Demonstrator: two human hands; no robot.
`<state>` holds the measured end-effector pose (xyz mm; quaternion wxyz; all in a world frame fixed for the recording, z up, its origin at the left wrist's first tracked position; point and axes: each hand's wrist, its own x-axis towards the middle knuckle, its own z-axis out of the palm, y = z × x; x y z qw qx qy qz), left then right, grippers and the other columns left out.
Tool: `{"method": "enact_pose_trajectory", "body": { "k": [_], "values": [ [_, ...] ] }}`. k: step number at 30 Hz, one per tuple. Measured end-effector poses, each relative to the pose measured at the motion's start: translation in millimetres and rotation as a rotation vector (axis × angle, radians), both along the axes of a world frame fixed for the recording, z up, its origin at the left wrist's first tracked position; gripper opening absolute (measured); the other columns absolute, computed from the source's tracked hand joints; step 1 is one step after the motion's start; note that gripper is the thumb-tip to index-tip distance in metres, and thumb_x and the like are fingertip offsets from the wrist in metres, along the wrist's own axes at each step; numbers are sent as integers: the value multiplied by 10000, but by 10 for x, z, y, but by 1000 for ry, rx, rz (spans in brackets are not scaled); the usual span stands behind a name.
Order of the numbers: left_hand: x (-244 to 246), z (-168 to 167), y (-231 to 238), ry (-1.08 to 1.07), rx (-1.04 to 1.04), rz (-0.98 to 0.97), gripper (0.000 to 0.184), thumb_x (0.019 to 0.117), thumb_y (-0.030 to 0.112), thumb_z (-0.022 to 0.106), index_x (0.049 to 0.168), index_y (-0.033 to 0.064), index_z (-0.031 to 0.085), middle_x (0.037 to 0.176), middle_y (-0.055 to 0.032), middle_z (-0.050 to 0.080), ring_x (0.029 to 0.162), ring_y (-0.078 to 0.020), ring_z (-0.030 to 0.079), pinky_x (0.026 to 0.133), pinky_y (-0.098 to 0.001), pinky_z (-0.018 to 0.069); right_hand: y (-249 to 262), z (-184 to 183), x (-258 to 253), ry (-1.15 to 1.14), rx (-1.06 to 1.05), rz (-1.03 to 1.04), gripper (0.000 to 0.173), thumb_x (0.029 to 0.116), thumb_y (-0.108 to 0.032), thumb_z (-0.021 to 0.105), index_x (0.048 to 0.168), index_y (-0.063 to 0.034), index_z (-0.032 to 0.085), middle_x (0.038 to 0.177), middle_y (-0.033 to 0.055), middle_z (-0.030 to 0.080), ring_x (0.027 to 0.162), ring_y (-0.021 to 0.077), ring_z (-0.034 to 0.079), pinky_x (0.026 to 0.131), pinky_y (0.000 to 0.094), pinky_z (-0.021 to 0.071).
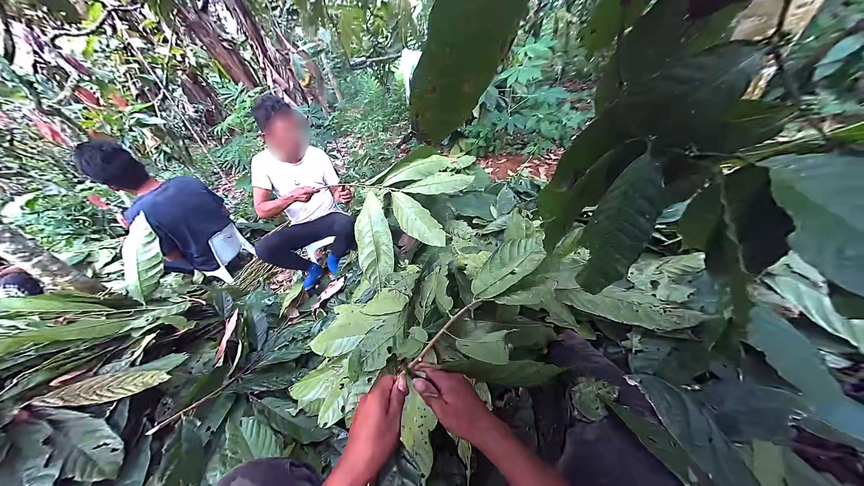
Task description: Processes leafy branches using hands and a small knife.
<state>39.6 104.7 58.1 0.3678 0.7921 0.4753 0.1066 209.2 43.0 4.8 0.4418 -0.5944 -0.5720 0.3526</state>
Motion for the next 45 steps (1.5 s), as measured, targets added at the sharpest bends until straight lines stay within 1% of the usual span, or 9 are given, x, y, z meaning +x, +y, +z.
{"method": "enact_pose_trajectory", "body": {
  "k": [7, 11, 15, 21, 24, 29, 35, 40, 45],
  "values": [
    [-136, 83, -200, 33, 39, -123, 392, 1092, 346, 394, 974, 70, 646, 639, -16, 524, 552, -158, 531, 556, -384, 476, 74, -343, 192, -164, 136, -5, 599, 1085, -494, 367, 1291, -21, 670, 1078, 198, 732, 993, 331, 718, 915, 538, 558],
    [-657, 1034, -545, -6, 369, -314, 463, 1086, 284, 437, 913, -82, 661, 661, -156, 627, 570, -237, 629, 546, -427, 528, 32, -743, 910, -48, -330, -297, 416, 1047, -221, 535, 1356, 53, 583, 1314, 267, 626, 1271, 363, 588, 1109, 543, 428],
    [-886, 1727, -46, 212, 389, -724, 391, 1083, 280, 477, 1028, -29, 710, 900, -191, 689, 871, -359, 675, 800, -571, 525, 273, -1174, 523, 154, -296, -190, 568, 1066, -358, 504, 1480, 30, 466, 1328, 269, 614, 1172, 341, 634, 1017, 471, 495],
    [-7, 1419, 555, 390, 917, -572, 325, 1028, 184, 583, 1343, 153, 659, 1235, -202, 669, 1173, -447, 619, 952, -652, 474, 132, -1143, 469, -22, -502, -370, 626, 1049, -352, 555, 1525, 24, 401, 1440, 272, 543, 1356, 367, 530, 1163, 512, 379],
    [520, 757, 437, 406, 507, -297, 510, 1067, 339, 512, 1511, 92, 484, 1469, -241, 521, 1375, -435, 482, 1117, -631, 385, 13, -1244, 547, 80, -417, -562, 665, 1030, -334, 585, 1516, 73, 384, 1440, 310, 522, 1358, 388, 517, 1163, 494, 385],
    [887, -781, 90, 98, -459, -154, 448, 1120, 312, 405, 1445, 12, 474, 1177, -205, 664, 936, -289, 701, 834, -461, 581, -15, -849, 627, 206, -452, -621, 562, 1094, -291, 449, 1556, 7, 329, 1479, 269, 499, 1359, 384, 517, 1139, 540, 397],
    [789, -440, 138, -237, -740, 105, 343, 1126, 324, 383, 1318, 66, 503, 813, -66, 646, 576, -130, 598, 519, -262, 501, 62, -722, 615, 329, -202, -794, 432, 1089, -248, 476, 1386, 59, 539, 1183, 260, 652, 1065, 340, 648, 959, 485, 515],
    [692, -459, -102, -162, -343, -67, 385, 1045, 145, 513, 1411, 33, 475, 865, -85, 649, 681, -155, 598, 670, -357, 529, 206, -571, 454, 554, -165, -689, 458, 1103, -265, 415, 1459, 19, 456, 1258, 230, 626, 1131, 306, 630, 988, 481, 504],
    [778, -294, 137, -373, -177, 77, 281, 1092, 178, 420, 1291, 14, 533, 681, -10, 480, 530, -120, 449, 517, -298, 421, 32, -639, 36, 343, -258, -547, 512, 1117, -315, 345, 1458, 41, 480, 1255, 258, 643, 1142, 358, 645, 1032, 516, 488]
  ]
}}
